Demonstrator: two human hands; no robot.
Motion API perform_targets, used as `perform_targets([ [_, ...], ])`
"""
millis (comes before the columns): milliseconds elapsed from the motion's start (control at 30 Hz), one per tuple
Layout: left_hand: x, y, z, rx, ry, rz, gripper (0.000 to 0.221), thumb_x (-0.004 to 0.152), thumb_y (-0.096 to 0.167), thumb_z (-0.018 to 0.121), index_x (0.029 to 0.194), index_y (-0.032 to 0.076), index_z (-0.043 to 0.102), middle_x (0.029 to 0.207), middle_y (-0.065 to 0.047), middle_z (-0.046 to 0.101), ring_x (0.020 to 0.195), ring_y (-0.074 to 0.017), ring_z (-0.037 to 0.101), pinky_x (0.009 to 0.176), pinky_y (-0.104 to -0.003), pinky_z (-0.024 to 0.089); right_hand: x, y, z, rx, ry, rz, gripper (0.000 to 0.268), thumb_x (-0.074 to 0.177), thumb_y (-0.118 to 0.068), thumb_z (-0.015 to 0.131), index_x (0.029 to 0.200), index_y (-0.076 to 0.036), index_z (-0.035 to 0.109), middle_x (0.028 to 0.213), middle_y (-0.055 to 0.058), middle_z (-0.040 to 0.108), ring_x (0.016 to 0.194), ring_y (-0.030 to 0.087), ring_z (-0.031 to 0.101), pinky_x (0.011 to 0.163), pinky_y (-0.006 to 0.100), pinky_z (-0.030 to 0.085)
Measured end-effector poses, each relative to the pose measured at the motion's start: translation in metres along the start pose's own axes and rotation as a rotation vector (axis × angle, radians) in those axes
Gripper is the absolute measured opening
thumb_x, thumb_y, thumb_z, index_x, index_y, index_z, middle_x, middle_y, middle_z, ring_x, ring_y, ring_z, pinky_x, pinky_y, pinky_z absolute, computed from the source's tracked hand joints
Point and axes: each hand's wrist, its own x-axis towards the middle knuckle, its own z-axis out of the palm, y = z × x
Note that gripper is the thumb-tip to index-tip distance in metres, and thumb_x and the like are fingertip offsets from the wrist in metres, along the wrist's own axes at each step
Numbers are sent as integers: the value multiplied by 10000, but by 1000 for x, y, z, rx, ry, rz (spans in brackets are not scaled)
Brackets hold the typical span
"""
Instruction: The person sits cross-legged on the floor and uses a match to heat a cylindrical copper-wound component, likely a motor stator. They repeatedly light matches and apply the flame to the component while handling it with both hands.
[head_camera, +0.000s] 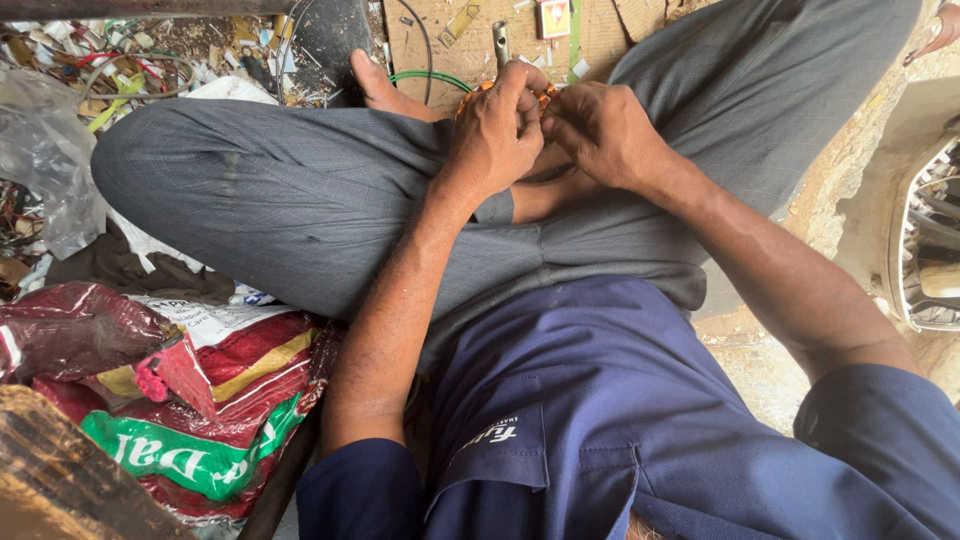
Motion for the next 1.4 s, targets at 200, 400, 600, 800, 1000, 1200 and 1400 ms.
perform_targets([
  [200, 0, -2, 2, -38, 19, -6, 557, 806, -18, 689, 1324, 104, 523, 833, -8, 712, 712, -201, 715, 722, -373, 572, 2, 9, 1, 151, -8, 133, 166, 961, -121, 694, 1008, 37, 719, 851, 126, 725, 749, 181, 706, 653, 334, 566],
  [400, -2, -3, 4, 7, 40, 33, 539, 810, -5, 705, 1308, 115, 539, 791, -5, 733, 774, -218, 747, 777, -405, 563, 9, 7, 0, 460, -93, 575, 178, 948, -149, 683, 929, 14, 752, 713, 91, 645, 621, 137, 573, 553, 317, 478],
  [600, 0, -5, 3, 15, 55, 30, 499, 826, 3, 702, 1281, 109, 527, 795, -25, 728, 788, -254, 743, 773, -424, 556, -2, -4, -4, -15, 121, -1, 140, 930, -94, 722, 1007, 22, 699, 880, 145, 695, 771, 227, 696, 679, 348, 549],
  [800, -1, -5, 3, 18, 80, 89, 519, 808, -24, 682, 1283, 98, 514, 852, -64, 740, 827, -310, 734, 778, -443, 545, -13, -3, 0, -389, 86, -244, 224, 920, -90, 764, 1109, 7, 695, 945, 162, 666, 845, 348, 662, 739, 448, 538],
  [1000, 0, 5, 3, 12, 11, 89, 472, 869, -24, 687, 1298, 103, 536, 876, -80, 729, 810, -298, 726, 774, -428, 544, 2, 14, 6, 218, 53, 310, 170, 903, -156, 726, 984, -8, 748, 844, 184, 695, 690, 316, 673, 610, 370, 507],
  [1200, 1, 13, -8, 15, -40, 27, 478, 866, -15, 692, 1305, 99, 543, 830, -55, 707, 698, -247, 676, 739, -403, 530, -6, 4, 7, 7, 174, -10, 195, 877, -125, 720, 1034, -14, 687, 873, 151, 683, 783, 297, 701, 693, 388, 548],
  [1400, 2, 13, -6, -4, -20, 49, 508, 826, -38, 664, 1301, 91, 536, 864, -60, 714, 722, -249, 681, 737, -415, 536, -22, 2, 8, -449, 200, -351, 273, 903, -86, 715, 1162, -29, 649, 1012, 132, 651, 863, 308, 640, 732, 446, 524],
])
